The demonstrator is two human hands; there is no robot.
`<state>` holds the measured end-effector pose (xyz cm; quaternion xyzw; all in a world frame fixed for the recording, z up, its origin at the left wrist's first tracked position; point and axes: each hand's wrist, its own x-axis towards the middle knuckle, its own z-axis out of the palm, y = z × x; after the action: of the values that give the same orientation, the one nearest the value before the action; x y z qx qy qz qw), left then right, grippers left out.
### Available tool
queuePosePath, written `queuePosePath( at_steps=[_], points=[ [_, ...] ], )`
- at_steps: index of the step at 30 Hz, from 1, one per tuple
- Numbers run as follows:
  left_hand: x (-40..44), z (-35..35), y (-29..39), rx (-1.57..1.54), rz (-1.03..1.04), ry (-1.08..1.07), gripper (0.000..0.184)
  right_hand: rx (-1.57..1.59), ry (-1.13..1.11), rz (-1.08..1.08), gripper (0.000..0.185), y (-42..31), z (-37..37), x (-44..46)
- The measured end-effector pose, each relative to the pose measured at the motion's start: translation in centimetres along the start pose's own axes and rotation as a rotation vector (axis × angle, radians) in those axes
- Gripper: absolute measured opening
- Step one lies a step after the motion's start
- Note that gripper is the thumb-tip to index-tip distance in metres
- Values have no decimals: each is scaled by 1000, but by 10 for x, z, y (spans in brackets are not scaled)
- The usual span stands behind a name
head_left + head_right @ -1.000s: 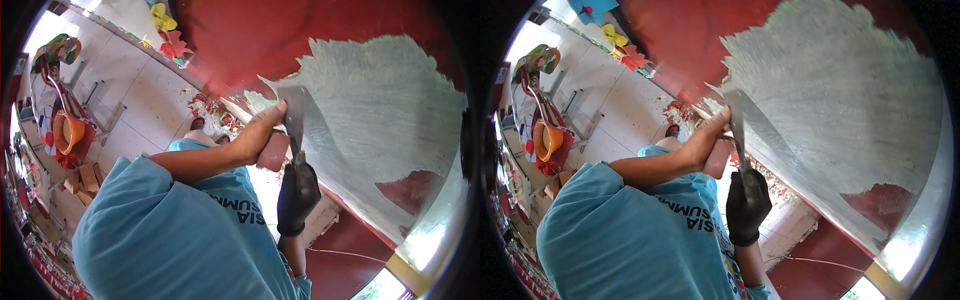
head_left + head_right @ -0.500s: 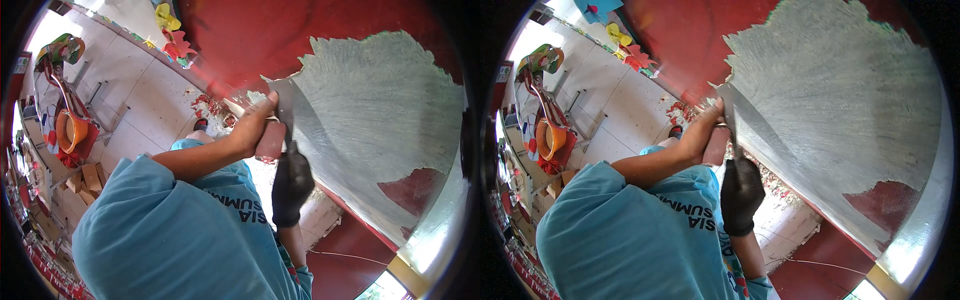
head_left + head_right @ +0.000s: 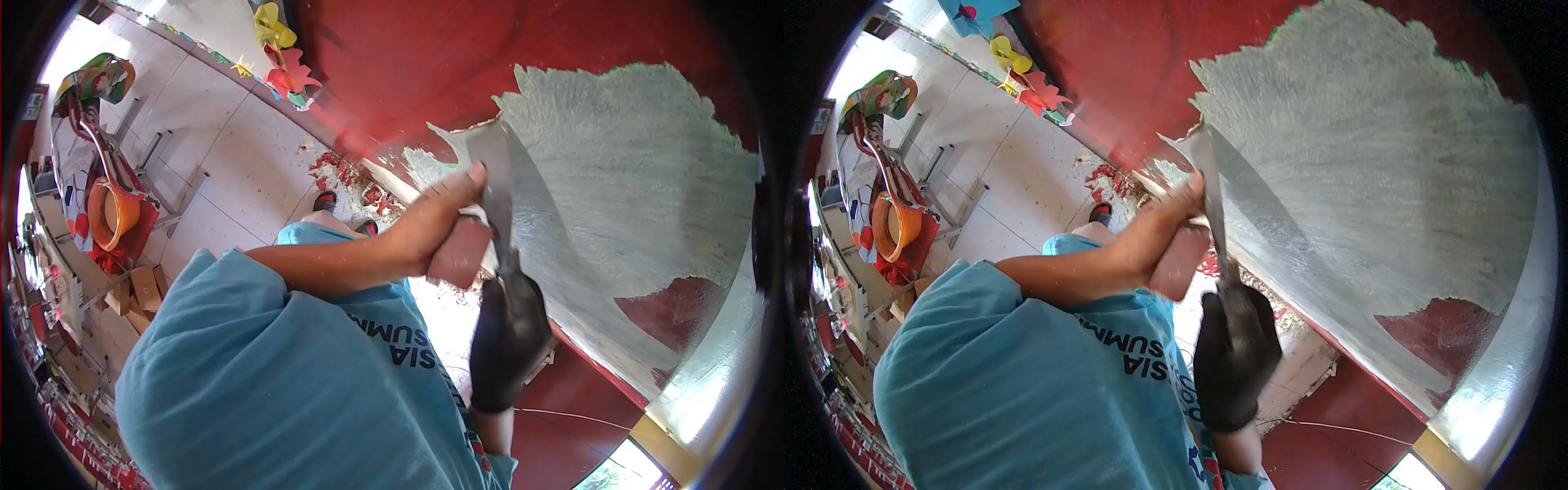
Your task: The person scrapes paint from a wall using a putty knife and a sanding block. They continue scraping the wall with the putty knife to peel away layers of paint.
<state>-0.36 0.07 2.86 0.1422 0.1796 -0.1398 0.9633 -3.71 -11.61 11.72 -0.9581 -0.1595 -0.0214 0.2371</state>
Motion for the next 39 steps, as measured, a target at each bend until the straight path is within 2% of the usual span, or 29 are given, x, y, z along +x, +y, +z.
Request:
queuePosePath(
  at_steps=[1, 2, 3, 7, 11, 13, 15, 17, 19, 21, 22, 23, 25, 29, 31, 32, 35, 37, 38, 39],
  points=[
    [1, 2, -1, 32, -68, 14, 40, -27, -37, 30, 26, -5, -10, 0],
    [5, 2, -6, 47, -81, -74, 43, 5, -20, 102, 27, -10, -20, 0],
    [2, 9, 1, 63, -110, -56, 37, -59, 4, 29, 27, -9, -25, 2],
    [5, 9, 3, -39, 4, -52, 37, -161, -44, -68, 33, -25, -30, 15],
    [-4, 21, 10, -54, -128, -91, 42, -144, -87, -57, 40, -26, -41, 17],
    [1, 22, 1, 39, -108, -137, 44, -173, -80, -122, 41, -25, -54, 17],
    [-3, 25, 6, -51, -179, -95, 45, -240, -104, -78, 42, -31, -53, 24],
    [0, 18, 8, 54, -90, -79, 46, -245, -129, -86, 42, -34, -50, 26],
    [-4, 20, 8, 59, -113, -61, 47, -238, -151, -84, 42, -32, -49, 25],
    [-4, 19, 8, 42, -180, -155, 46, -246, -133, -88, 42, -31, -49, 22],
    [-5, 27, 2, -4, -169, -46, 47, -213, -119, -61, 42, -35, -54, 21],
    [-3, 25, 0, 29, -182, -136, 48, -175, -97, -56, 42, -32, -58, 19],
    [-4, 31, 4, -33, -164, -138, 48, -245, -101, -55, 40, -37, -57, 24],
    [-4, 17, 9, 40, -107, -75, 48, -232, -143, -48, 38, -34, -43, 24],
    [-1, 13, 5, 69, -181, -13, 47, -242, -147, -160, 28, -23, -40, 22],
    [-4, 19, 3, 48, -147, -58, 46, -223, -134, -78, 43, -26, -45, 19],
    [2, 17, -2, -25, -163, -129, 47, -255, -90, -120, 36, -22, -48, 24],
    [7, 6, 4, 56, -27, -118, 50, -148, -93, -29, 33, -19, -33, 28],
    [5, 6, 6, 91, -39, -22, 53, -63, -92, -18, 31, -13, -28, 25],
    [5, 6, 6, 94, -46, -17, 53, -60, -94, -9, 31, -8, -22, 22]
  ],
)
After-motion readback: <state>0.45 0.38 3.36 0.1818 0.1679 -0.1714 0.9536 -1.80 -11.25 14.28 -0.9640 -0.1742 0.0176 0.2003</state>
